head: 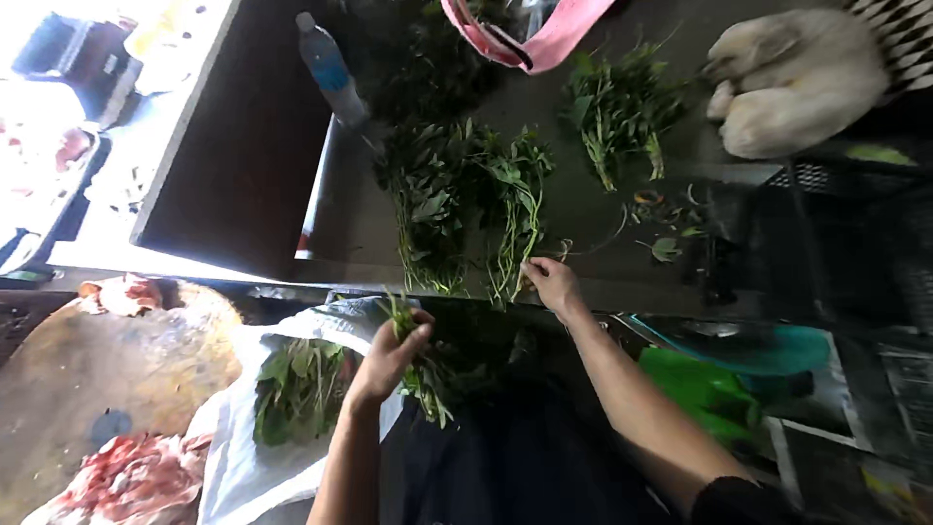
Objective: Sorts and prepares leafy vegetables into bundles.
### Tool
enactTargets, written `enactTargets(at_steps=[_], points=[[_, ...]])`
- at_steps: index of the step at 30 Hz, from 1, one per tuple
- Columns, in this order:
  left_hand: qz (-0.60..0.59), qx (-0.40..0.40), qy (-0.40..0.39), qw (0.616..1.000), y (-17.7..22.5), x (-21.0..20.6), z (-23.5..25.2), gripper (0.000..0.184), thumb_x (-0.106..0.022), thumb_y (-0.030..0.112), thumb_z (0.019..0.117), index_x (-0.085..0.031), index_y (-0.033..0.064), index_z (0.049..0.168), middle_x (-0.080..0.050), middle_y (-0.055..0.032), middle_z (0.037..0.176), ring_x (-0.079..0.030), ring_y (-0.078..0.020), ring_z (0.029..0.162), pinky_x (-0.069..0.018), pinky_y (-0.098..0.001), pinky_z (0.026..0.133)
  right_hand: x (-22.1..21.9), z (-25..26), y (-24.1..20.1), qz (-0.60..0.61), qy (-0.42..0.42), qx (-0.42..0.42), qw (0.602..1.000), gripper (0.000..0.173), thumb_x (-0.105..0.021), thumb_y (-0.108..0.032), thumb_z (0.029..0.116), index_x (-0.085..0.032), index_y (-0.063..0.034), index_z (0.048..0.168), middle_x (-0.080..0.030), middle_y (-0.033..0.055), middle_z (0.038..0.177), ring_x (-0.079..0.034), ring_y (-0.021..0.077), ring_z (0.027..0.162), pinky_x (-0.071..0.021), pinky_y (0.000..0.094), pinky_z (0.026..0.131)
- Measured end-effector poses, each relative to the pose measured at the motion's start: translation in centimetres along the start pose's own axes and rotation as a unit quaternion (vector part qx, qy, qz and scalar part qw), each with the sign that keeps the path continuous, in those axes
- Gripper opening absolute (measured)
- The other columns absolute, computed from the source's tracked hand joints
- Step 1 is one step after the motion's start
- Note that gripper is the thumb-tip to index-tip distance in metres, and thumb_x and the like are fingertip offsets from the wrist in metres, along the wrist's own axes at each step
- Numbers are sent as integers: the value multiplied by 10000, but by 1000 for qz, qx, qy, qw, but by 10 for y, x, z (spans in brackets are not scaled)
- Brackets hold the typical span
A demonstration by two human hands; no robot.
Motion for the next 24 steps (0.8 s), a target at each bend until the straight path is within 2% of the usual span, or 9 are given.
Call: enactTargets(at_steps=[2, 4, 7, 9, 13, 15, 18, 21, 24], points=[[70, 37, -26, 997, -7, -13, 4, 230, -605, 209, 995, -671, 53, 1152, -672, 36, 889, -626, -49, 758, -554, -264, 738, 0, 2, 2, -30, 22, 6, 999, 463, -507, -325, 1090, -573, 12, 1401, -641, 246, 1302, -658, 365, 1161, -513, 534, 1031], [116, 63, -61, 989, -12, -21, 6, 227, -624, 234, 996, -696, 77, 1143, -698, 30, 937, -643, -33, 795, -561, -261, 768, 5, 1, 4, -55, 67, 17, 996, 474, -494, -322, 1094, -555, 27, 1410, -605, 268, 1350, -603, 397, 1249, -464, 546, 1083], [140, 86, -100, 981, -19, -26, 5, 213, -632, 249, 1000, -704, 96, 1129, -687, 44, 915, -624, -15, 779, -541, -241, 757, 9, -13, 1, -100, 74, 5, 992, 493, -535, -383, 1071, -615, 52, 1289, -630, 274, 1260, -622, 401, 1184, -481, 548, 1042], [142, 94, -112, 979, -24, -26, 6, 212, -630, 254, 1005, -704, 98, 1129, -687, 42, 904, -623, -17, 769, -540, -240, 746, 0, -27, -6, -123, 36, -23, 992, 603, -570, -474, 1032, -597, 56, 1318, -621, 277, 1277, -615, 409, 1195, -479, 564, 1047], [141, 102, -114, 978, -27, -27, 14, 194, -635, 249, 1001, -706, 109, 1115, -686, 52, 868, -623, -17, 738, -539, -239, 719, -46, -29, -24, -211, 25, -38, 976, 950, -639, -654, 915, -435, 90, 1469, -494, 323, 1442, -512, 459, 1336, -415, 587, 1114], [160, 106, -126, 973, -20, -28, 17, 195, -639, 255, 1005, -704, 110, 1118, -682, 53, 874, -623, -15, 749, -540, -237, 732, -58, -18, -26, -249, 20, -38, 967, 805, -636, -519, 972, -454, 115, 1435, -484, 339, 1430, -499, 477, 1330, -404, 595, 1102], [194, 88, -135, 968, -11, -27, 19, 217, -635, 288, 1000, -711, 119, 1115, -676, 51, 877, -612, -20, 754, -530, -255, 740, -38, -7, -32, -255, -24, -82, 963, 535, -539, -262, 1040, -456, 92, 1433, -527, 296, 1414, -552, 416, 1307, -455, 531, 1089], [196, 85, -119, 970, -17, -22, 13, 214, -634, 287, 1000, -713, 122, 1110, -684, 42, 892, -624, -30, 773, -539, -277, 762, 3, -7, -26, -232, -58, -98, 966, 467, -439, -222, 1088, -401, 62, 1457, -567, 283, 1371, -590, 388, 1279, -474, 526, 1069], [194, 100, -109, 970, -25, -18, 7, 207, -647, 283, 993, -715, 122, 1105, -697, 36, 904, -640, -37, 790, -550, -289, 778, 44, -10, -16, -163, -50, -67, 983, 441, -385, -218, 1111, -417, 58, 1453, -601, 289, 1297, -608, 383, 1225, -470, 530, 1050]])
Point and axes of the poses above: each hand's wrist, its own z-axis towards the middle knuckle, its own x-axis out of the back of the hand, y = z × x, the point moved 1 cm from there along z, towards the middle knuckle
